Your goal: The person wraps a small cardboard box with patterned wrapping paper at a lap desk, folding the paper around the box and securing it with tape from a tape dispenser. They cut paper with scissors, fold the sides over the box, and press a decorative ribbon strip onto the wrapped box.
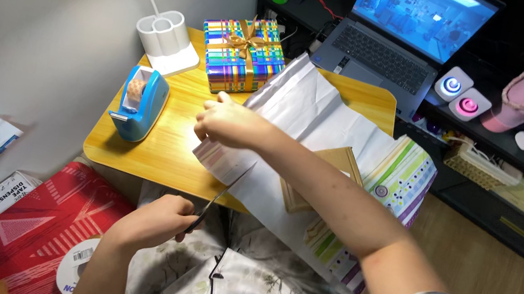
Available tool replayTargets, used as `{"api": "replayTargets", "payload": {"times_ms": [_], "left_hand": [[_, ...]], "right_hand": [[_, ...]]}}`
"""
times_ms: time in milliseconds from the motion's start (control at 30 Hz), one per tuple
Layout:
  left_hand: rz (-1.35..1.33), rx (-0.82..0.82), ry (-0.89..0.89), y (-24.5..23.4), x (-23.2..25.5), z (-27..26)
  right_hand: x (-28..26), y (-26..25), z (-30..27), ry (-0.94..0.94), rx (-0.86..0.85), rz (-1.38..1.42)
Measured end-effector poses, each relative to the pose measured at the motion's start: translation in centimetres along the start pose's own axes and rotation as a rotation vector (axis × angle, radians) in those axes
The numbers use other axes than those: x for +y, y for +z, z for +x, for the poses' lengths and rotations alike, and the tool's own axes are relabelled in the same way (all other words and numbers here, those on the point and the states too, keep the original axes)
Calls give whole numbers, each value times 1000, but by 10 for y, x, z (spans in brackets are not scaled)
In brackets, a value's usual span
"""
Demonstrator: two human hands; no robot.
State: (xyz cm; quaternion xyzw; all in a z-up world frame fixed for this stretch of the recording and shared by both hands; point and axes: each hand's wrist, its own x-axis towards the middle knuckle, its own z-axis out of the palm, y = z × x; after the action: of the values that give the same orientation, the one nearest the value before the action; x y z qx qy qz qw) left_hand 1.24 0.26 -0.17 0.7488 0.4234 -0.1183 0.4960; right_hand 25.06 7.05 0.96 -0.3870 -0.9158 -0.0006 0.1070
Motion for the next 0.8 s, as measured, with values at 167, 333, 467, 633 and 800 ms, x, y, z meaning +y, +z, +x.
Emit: {"api": "replayTargets", "payload": {"times_ms": [167, 333, 467, 633, 800], "left_hand": [[139, 126, 83, 12, 9, -6], [82, 190, 131, 32, 9, 1], [52, 281, 166, 45, -1, 15], [15, 410, 456, 49, -2, 28], [125, 360, 183, 43, 4, 13]], "right_hand": [[-62, 20, -17, 252, -34, -364], [-107, 47, -8, 674, 49, -233], [-125, 60, 4, 754, 184, -108], [-130, 53, 5, 757, 265, -111], [-131, 40, -1, 729, 293, -56]]}}
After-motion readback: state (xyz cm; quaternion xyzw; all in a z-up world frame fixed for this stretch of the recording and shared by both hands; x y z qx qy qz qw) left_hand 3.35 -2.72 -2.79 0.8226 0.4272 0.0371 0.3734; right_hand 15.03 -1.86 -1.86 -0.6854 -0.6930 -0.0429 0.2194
